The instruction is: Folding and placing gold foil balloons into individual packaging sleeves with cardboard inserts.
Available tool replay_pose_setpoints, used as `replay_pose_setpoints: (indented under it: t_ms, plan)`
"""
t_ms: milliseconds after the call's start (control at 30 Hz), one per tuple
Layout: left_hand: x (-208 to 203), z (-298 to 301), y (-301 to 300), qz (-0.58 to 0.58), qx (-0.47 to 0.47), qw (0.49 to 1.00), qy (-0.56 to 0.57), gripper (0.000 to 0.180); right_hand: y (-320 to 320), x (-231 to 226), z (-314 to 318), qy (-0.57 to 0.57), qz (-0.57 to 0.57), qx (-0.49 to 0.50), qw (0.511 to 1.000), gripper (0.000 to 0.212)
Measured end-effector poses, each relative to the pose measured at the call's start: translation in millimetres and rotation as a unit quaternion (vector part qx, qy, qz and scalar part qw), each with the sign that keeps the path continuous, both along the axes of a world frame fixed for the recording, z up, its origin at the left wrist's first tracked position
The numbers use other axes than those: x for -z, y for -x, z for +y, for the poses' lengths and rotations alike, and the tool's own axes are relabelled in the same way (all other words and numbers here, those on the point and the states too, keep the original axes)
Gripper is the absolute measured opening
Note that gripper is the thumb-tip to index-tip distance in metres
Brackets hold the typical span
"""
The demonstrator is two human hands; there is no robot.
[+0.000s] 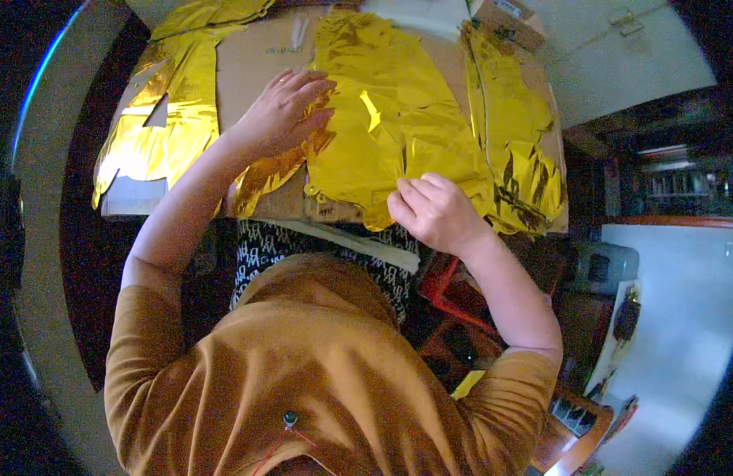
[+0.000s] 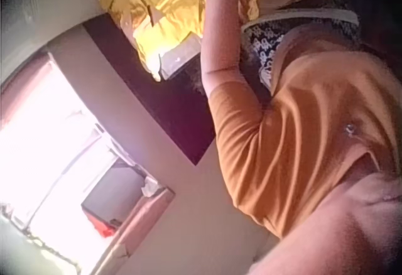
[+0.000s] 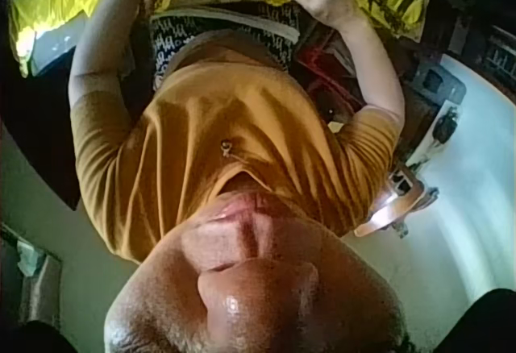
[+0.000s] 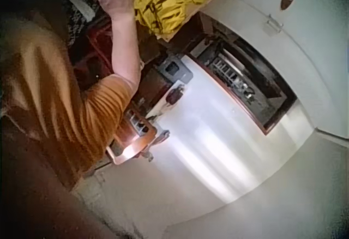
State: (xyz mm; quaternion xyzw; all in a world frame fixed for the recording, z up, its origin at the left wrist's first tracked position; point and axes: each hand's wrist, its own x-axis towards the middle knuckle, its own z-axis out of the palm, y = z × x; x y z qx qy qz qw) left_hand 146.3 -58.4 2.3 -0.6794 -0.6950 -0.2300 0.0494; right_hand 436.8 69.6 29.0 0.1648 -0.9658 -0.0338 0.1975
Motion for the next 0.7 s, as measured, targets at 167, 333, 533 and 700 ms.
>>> replay_pose_setpoints:
  t_ms: [167, 333, 533, 700]
  plan:
    - [6.0, 4.5, -9.0, -0.001, 0.024, 1.0, -0.004, 0.047, -0.4, 7.9, 9.9, -0.001, -0.005, 0.001, 1.0, 0.019]
    - [9.4, 2.1, -31.9, -0.005, 0.077, 0.996, 0.036, 0.053, -9.4, 9.5, 7.6, 0.008, -0.016, 0.026, 1.0, 0.017]
    - [23.9, -1.7, -35.2, -0.031, 0.082, 0.996, 0.001, 0.057, -15.5, 5.6, 7.7, -0.043, 0.085, 0.314, 0.945, 0.04]
    - [25.9, -1.1, -34.9, -0.009, 0.077, 0.997, 0.005, 0.056, -0.9, 0.9, -3.5, 0.014, 0.231, 0.486, 0.843, 0.047]
